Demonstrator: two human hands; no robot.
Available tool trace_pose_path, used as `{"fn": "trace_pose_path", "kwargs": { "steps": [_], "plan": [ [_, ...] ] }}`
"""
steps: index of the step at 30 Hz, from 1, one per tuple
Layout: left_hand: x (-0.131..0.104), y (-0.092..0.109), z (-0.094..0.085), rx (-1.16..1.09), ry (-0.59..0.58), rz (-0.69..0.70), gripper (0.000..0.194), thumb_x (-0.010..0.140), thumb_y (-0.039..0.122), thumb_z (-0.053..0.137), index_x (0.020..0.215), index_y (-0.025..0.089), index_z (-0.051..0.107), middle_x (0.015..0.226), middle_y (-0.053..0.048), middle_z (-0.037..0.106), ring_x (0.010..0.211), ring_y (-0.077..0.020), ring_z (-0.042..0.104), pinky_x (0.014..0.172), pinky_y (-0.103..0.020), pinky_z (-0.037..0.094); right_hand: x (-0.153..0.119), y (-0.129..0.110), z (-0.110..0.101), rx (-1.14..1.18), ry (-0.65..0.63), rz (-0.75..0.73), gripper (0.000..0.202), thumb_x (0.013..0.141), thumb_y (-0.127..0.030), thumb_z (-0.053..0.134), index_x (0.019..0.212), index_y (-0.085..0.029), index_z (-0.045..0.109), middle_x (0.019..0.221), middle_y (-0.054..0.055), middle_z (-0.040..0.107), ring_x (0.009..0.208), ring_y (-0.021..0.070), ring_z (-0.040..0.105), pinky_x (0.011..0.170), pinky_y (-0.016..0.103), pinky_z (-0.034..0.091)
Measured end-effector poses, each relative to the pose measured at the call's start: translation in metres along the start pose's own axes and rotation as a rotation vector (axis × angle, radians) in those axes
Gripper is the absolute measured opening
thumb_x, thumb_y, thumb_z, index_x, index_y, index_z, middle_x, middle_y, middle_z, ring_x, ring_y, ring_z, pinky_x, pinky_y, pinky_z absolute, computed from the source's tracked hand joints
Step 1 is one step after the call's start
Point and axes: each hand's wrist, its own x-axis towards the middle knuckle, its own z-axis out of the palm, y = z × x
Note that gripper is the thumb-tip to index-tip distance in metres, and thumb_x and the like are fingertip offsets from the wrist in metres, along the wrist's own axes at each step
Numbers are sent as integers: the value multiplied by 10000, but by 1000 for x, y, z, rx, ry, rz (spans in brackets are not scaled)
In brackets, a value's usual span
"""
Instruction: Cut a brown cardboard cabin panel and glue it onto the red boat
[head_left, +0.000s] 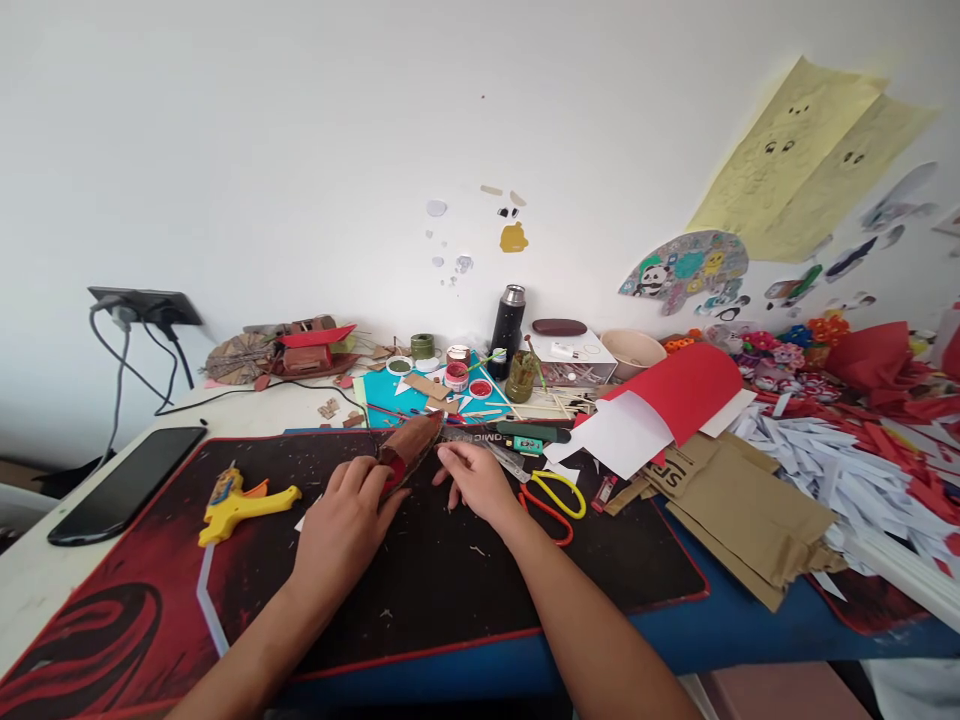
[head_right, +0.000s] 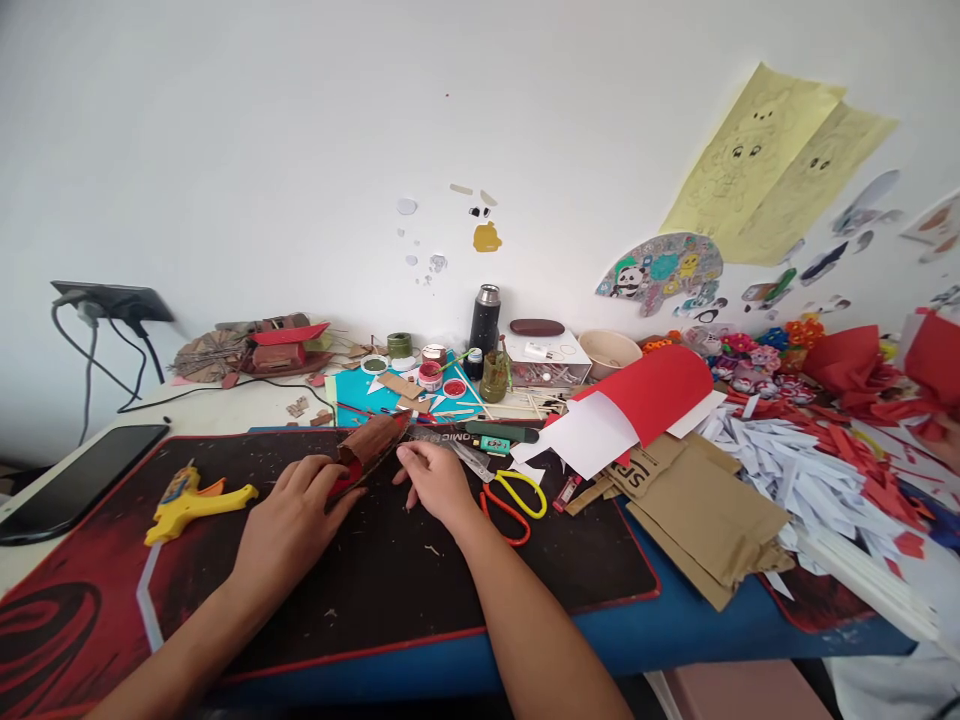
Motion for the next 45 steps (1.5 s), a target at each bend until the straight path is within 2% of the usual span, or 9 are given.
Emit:
{"fn": "trace_pose_path", "kwargs": {
  "steps": [9, 12, 15, 21, 25, 28, 31, 36, 45],
  "plan": [
    [-18, 31, 2, -152, -35, 97, 302, 994, 449, 613, 1226, 258, 636, 1284, -95, 685, 1180, -304, 656, 994, -450, 577, 2, 3, -1, -32, 32, -63, 510, 1015, -603, 538, 1311, -231, 723, 904, 57, 795, 497, 176, 672, 509, 302, 516],
    [-22, 38, 0, -207, -71, 151, 354, 1005, 415, 608, 1329, 271, 597, 1394, -82, 657, 1288, -287, 629, 1063, -447, 572, 2, -1, -5, -59, 96, -116, 513, 1019, -615, 521, 1270, -235, 757, 1091, 88, 806, 876, 261, 773, 809, 386, 603],
    [-24, 41, 2, -252, -122, 199, 433, 1007, 358, 608, 1429, 288, 542, 1466, -76, 630, 1338, -271, 618, 1098, -444, 565, 2, -3, -9, -79, 163, -144, 498, 1012, -598, 539, 1243, -221, 769, 1309, 105, 755, 1234, 298, 682, 1089, 440, 500],
    [-27, 41, 6, -322, -220, 252, 575, 982, 312, 633, 1534, 312, 470, 1554, -78, 578, 1386, -263, 602, 1128, -441, 550, 4, 3, -18, -86, 127, -78, 479, 963, -464, 640, 1360, -206, 711, 1111, 100, 809, 920, 275, 763, 815, 416, 619],
    [-20, 34, -4, -442, -263, 210, 472, 996, 367, 619, 1465, 345, 564, 1500, -44, 628, 1324, -230, 647, 1123, -379, 543, 7, 8, -23, -98, 89, -74, 310, 926, -319, 670, 1198, -224, 787, 1163, 72, 805, 1043, 258, 749, 886, 374, 603],
    [0, 8, -12, -494, -210, 35, 367, 1034, 436, 536, 1357, 298, 641, 1343, -66, 700, 1213, -238, 688, 1081, -399, 555, 7, 7, -25, -111, 70, -44, 275, 941, -344, 645, 1135, -234, 805, 1116, 69, 808, 908, 248, 756, 660, 322, 610],
    [27, -31, -13, -466, -185, -71, 535, 993, 518, 563, 1455, 250, 571, 1387, -116, 665, 1227, -292, 660, 1097, -489, 527, 5, 4, -27, -116, 39, -7, 295, 933, -394, 660, 1137, -241, 809, 1032, 66, 804, 711, 217, 718, 446, 264, 515],
    [54, -74, -4, -470, -312, -40, 618, 828, 667, 694, 1322, 296, 704, 1384, -86, 696, 1384, -357, 540, 1212, -558, 380, 3, 0, -27, -118, -10, -1, 283, 909, -418, 700, 1096, -244, 821, 970, 51, 800, 667, 198, 693, 451, 256, 510],
    [57, -61, 0, -477, -412, -31, 414, 828, 681, 646, 795, 285, 761, 969, -49, 772, 1052, -285, 656, 966, -388, 529, 5, -2, -28, -151, 152, -59, 313, 939, -492, 642, 1017, -234, 803, 952, 60, 816, 676, 213, 711, 550, 303, 541]
  ]
}}
